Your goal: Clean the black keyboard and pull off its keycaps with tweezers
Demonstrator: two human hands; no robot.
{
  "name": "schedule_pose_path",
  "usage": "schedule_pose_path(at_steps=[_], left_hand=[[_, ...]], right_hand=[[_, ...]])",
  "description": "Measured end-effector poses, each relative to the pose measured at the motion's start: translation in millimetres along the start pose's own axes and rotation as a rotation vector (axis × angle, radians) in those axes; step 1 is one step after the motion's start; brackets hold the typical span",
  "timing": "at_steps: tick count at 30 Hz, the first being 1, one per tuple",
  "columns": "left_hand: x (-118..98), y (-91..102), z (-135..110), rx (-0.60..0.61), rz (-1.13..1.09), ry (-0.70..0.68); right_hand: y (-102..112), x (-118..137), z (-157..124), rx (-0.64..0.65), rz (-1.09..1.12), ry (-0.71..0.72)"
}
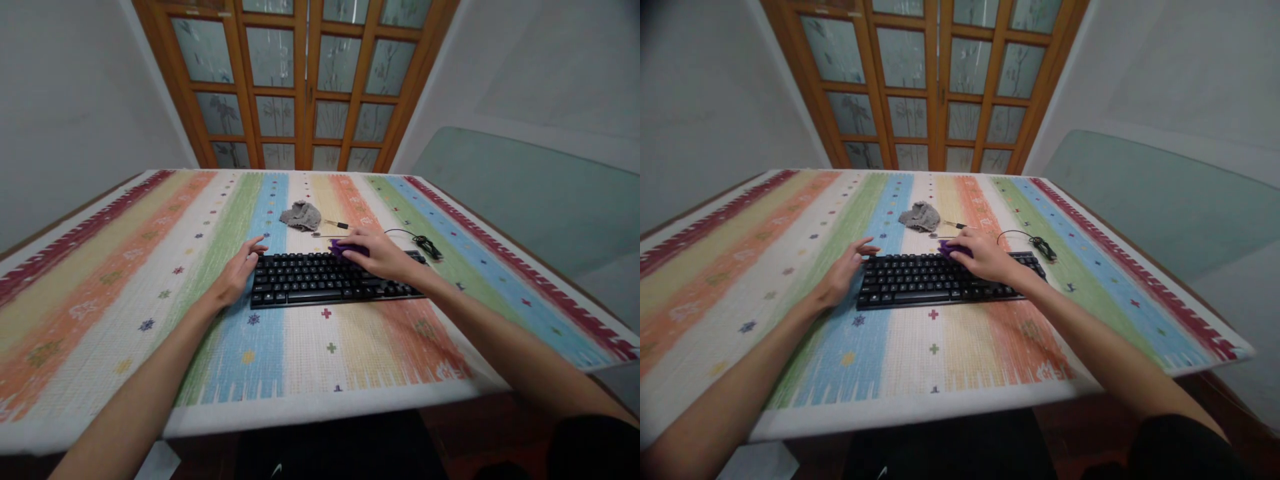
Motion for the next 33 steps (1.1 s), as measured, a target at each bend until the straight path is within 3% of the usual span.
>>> schedule_pose_path(at_steps=[4,8,13,19,25,33], left_hand=[[5,1.8,1,0.003,-0.052,0.025],[4,3.7,1,0.011,-0.078,0.04],[3,2.9,1,0.009,-0.09,0.031],[3,2.4,1,-0.005,-0.08,0.009],[-6,0.6,-1,0.011,0.004,-0.003],[-8,-3.4,-1,0.043,0.107,0.019]], right_hand=[[-44,45,31,0.108,0.01,0.174],[-71,76,58,0.14,-0.033,0.293],[-98,99,83,0.166,-0.066,0.372],[-128,111,92,0.252,-0.178,0.396],[-130,105,92,0.348,-0.235,0.369],[-120,93,79,0.346,-0.13,0.354]])
Point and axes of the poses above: each hand's wrist, its own z-axis towards the middle knuckle, its own y-axis out of the back of the hand, x = y × z, the point moved 10 cm from there along z, towards the middle knuckle, and after that the axes turned 3 degrees about y, right-handed, at the moved point
